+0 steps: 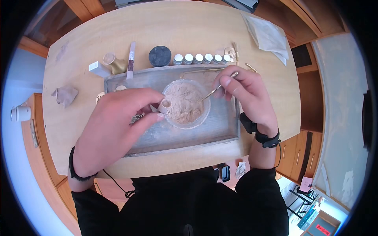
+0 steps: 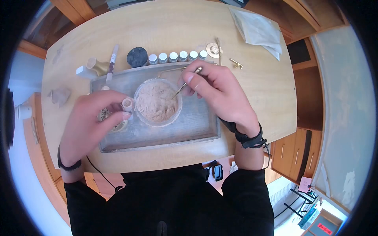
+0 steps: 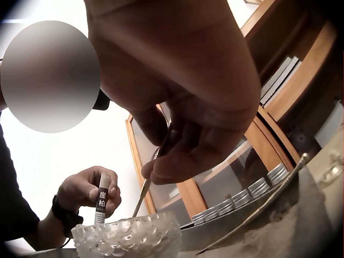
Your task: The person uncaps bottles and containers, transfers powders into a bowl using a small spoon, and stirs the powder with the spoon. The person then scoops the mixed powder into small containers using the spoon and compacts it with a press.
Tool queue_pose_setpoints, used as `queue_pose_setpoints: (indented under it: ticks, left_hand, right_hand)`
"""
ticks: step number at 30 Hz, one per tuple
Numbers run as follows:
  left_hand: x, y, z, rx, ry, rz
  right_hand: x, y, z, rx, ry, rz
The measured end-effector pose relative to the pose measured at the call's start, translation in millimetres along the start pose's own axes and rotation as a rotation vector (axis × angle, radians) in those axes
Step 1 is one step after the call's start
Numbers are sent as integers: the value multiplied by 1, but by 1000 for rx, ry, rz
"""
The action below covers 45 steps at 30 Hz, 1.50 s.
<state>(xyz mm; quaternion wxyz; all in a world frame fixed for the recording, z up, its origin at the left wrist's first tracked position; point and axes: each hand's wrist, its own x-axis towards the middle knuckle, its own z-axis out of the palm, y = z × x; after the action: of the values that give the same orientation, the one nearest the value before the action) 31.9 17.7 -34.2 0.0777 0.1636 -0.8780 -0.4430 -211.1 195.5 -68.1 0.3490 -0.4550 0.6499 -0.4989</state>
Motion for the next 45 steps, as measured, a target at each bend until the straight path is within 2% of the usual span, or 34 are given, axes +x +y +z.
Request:
queue_pose_setpoints:
  ticks: [2, 4, 9, 12, 14, 19, 22, 24, 28, 31, 33, 34, 36, 37, 38, 40, 45]
  left_hand:
    - [0, -3, 2, 10, 0, 25]
    - [1, -9, 4, 35, -19, 119]
    - [2, -9, 5, 71, -44, 143]
    - [3, -9, 5, 87, -59, 151]
    - [4, -10, 6, 96, -72, 150]
    - [5, -14, 13, 70, -52, 202]
    - [5, -10, 12, 79, -53, 179]
    - [6, -11, 11, 79, -63, 168]
    - [6, -12, 10, 75, -55, 167]
    - [5, -13, 10, 66, -43, 158]
    - [5, -12, 9, 68, -44, 156]
    - [5, -12, 8, 71, -45, 153]
    - [5, -11, 7, 75, -48, 149]
    - [6, -11, 7, 78, -50, 144]
    - [6, -10, 6, 78, -51, 145]
    - [5, -9, 5, 89, -66, 117]
    - [4, -9, 6, 89, -72, 108]
  right_hand:
    - [0, -1, 2, 48, -41, 21]
    - [1, -2, -1, 83, -40, 32]
    - [1, 4, -17, 177, 4, 24]
    - [1, 4, -24, 298, 65, -50]
    - [1, 4, -26, 430, 126, -172]
    - [-1, 3, -26, 451, 104, -241]
    - [-4, 1, -21, 316, 105, -255]
    - [-4, 1, -19, 227, 66, -356]
    - [-4, -1, -21, 235, 28, -462]
    - [-3, 1, -23, 351, 64, -447]
    - [-2, 2, -20, 246, 159, -241]
    - [-1, 0, -15, 246, 161, -242]
    - [0, -4, -3, -5, 138, -29]
    - [1, -3, -3, -2, 81, 27]
    - [1, -2, -2, -2, 82, 28]
    - [1, -1, 0, 14, -25, 29]
    - [3, -1, -8, 95, -15, 59]
